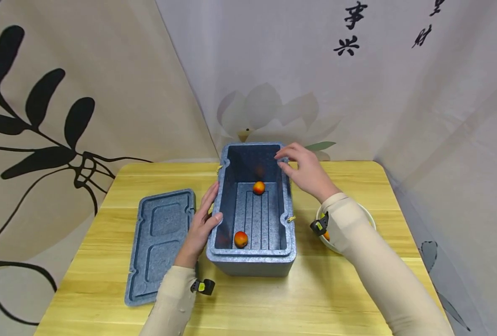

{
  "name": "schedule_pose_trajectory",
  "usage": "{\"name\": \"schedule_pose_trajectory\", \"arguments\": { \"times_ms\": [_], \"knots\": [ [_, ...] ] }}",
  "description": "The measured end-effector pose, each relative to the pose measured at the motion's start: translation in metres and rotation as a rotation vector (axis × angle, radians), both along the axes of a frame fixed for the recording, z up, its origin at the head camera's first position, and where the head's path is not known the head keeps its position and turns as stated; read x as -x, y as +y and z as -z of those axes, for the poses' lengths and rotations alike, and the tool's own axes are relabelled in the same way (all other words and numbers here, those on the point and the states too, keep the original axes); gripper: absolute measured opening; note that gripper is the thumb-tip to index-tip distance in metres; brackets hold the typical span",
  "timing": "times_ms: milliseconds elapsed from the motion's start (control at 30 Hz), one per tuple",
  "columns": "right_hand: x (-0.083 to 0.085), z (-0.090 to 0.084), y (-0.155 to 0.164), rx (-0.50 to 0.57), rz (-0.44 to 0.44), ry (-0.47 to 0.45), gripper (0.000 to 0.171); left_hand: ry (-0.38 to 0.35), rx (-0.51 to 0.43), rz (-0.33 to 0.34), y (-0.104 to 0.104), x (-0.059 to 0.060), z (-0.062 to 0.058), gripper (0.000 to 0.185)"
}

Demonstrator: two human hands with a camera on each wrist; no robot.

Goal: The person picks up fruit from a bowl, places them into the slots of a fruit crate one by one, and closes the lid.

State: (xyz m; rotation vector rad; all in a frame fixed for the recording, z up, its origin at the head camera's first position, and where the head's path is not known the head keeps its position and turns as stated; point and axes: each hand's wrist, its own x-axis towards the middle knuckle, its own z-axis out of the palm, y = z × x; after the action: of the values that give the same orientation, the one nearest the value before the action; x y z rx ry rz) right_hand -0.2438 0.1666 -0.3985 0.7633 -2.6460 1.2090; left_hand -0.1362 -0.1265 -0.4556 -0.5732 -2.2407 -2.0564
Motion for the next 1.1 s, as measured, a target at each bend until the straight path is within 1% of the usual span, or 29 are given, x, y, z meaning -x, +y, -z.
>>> {"name": "schedule_pose_trajectory", "arguments": {
  "times_ms": [200,400,533,667,800,933,1100],
  "knots": [
    [-0.003,0.006,0.014,0.052,0.019,0.033,0.022,-0.006,-0.005,0.004,0.001,0.0,0.0,0.066],
    [-0.007,0.009,0.022,0.085,0.065,0.012,0.022,-0.001,-0.007,-0.004,0.0,0.0,-0.001,0.066],
    [-0.013,0.012,0.029,0.099,0.096,0.008,0.021,0.013,-0.009,-0.005,0.001,0.0,-0.001,0.067],
    [-0.02,0.017,0.039,0.131,0.131,0.031,0.019,0.012,-0.008,0.001,0.001,0.0,0.001,0.068],
    [-0.027,0.024,0.052,0.13,0.162,0.036,0.019,0.009,-0.013,-0.003,0.002,0.0,0.001,0.068],
    [-0.035,0.034,0.066,0.109,0.206,0.0,0.02,0.01,-0.014,-0.003,0.002,0.001,0.001,0.067],
    [-0.043,0.047,0.081,0.095,0.244,-0.041,0.021,0.035,-0.025,-0.008,-0.001,0.009,0.027,0.068]
  ]
}}
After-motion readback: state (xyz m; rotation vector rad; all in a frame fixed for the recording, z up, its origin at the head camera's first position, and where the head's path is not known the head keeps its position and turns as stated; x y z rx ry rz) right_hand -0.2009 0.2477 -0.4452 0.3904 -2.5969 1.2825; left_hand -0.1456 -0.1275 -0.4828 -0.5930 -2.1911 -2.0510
